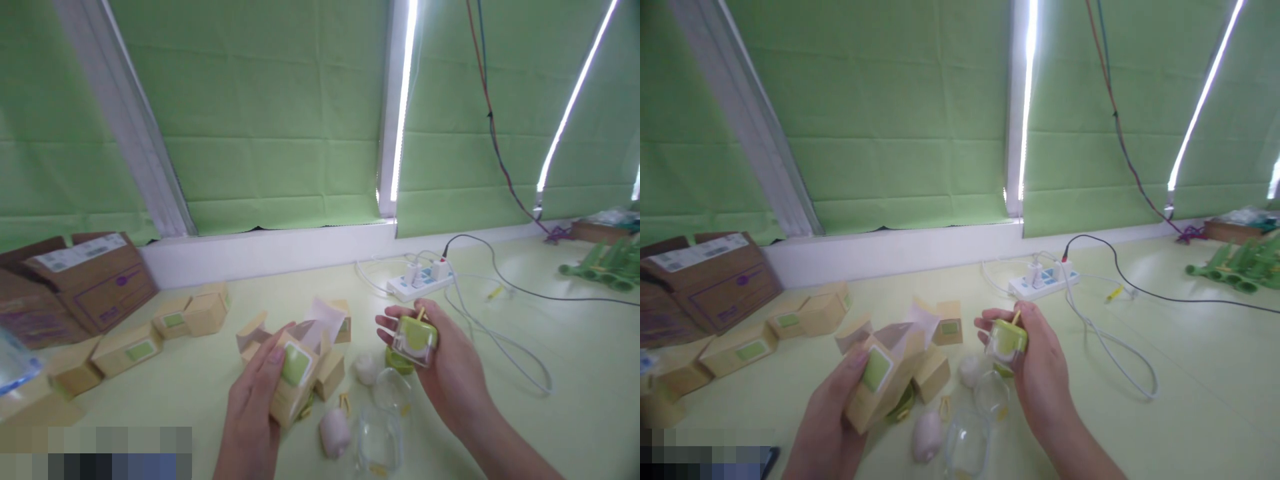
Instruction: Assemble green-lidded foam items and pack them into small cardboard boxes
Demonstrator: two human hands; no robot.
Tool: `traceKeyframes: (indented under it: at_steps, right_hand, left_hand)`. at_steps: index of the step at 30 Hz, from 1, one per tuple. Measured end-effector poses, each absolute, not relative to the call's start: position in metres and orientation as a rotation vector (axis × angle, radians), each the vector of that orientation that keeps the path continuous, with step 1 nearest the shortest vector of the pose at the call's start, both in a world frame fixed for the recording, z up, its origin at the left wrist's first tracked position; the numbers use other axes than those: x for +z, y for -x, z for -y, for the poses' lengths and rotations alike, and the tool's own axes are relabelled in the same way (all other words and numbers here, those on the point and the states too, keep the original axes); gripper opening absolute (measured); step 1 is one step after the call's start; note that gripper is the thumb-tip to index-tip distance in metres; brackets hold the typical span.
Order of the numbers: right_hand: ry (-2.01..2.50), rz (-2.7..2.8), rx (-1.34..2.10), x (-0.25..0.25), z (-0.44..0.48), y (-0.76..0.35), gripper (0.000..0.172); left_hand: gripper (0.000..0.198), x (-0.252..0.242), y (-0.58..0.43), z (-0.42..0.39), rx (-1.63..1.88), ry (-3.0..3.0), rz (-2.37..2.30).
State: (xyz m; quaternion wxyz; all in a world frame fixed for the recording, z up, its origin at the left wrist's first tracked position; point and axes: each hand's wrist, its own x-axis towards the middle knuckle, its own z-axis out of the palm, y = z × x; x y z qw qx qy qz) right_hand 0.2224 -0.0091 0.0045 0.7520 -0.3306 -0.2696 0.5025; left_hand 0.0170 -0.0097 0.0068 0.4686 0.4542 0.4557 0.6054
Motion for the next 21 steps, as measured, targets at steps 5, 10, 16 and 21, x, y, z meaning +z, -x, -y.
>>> traceKeyframes:
  at_steps: [5, 10, 16, 21]
  right_hand:
    - [0.745, 0.923, 1.337, -0.002, 0.015, -0.219, 0.028]
    - [0.9, 1.441, 1.097, -0.007, 0.023, -0.212, 0.056]
    - [1.163, 1.504, 0.714, 0.0, 0.015, -0.229, 0.037]
    - [1.67, 1.471, 0.199, -0.015, -0.011, -0.27, 0.051]
  left_hand:
    - [0.051, 0.008, -0.018, 0.014, 1.385, -1.066, -1.065]
    - [0.043, -0.001, -0.025, 0.022, 1.467, -1.378, -1.013]
    - [0.052, -0.02, -0.03, 0.023, 1.405, -1.682, -1.035]
    - [0.04, -0.022, -0.025, 0.016, 1.452, -1.798, -1.208]
